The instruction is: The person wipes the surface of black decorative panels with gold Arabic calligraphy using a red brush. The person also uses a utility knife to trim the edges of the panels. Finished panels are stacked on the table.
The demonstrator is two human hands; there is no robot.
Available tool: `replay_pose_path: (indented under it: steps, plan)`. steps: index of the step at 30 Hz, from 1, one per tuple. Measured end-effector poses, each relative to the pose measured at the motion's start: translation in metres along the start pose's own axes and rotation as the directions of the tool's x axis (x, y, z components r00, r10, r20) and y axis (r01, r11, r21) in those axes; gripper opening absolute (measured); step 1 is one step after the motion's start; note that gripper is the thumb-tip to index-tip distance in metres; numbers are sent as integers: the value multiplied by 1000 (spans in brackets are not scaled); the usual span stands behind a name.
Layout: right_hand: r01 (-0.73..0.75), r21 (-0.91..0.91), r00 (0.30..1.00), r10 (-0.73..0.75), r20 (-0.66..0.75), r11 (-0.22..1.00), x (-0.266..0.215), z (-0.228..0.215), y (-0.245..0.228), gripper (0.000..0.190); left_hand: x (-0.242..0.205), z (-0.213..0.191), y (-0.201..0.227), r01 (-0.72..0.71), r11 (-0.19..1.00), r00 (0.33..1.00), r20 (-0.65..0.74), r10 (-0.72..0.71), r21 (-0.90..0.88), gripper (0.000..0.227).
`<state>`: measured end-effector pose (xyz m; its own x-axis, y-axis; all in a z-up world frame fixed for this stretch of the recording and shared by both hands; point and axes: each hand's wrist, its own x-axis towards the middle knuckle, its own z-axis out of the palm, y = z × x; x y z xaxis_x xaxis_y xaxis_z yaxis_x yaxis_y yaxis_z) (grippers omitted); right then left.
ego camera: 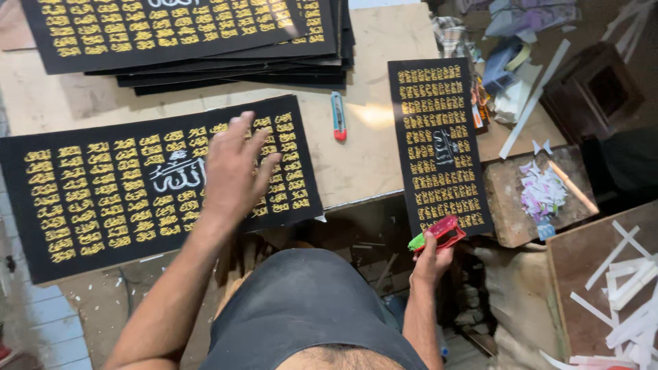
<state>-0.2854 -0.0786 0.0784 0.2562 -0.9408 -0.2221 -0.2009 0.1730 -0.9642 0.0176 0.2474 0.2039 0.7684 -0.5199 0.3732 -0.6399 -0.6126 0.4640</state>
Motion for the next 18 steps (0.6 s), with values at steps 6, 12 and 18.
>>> replay_pose_path:
  steps: [6, 12, 18]
  plan:
    - [592, -44, 761, -541, 357, 805, -42, 104, -45, 71, -129, -108, -152, 515, 775, 855, -294, -428, 366, 49]
    - [809, -1, 314, -431, 846, 588, -184, 278, -77, 66, -205, -144, -230, 686, 727, 721, -157, -674, 31, 59]
    - [877, 285, -141, -360, 922, 388, -380, 434, -53, 64, -229, -136, -260, 677, 544, 631, 10, -776, -496, 52]
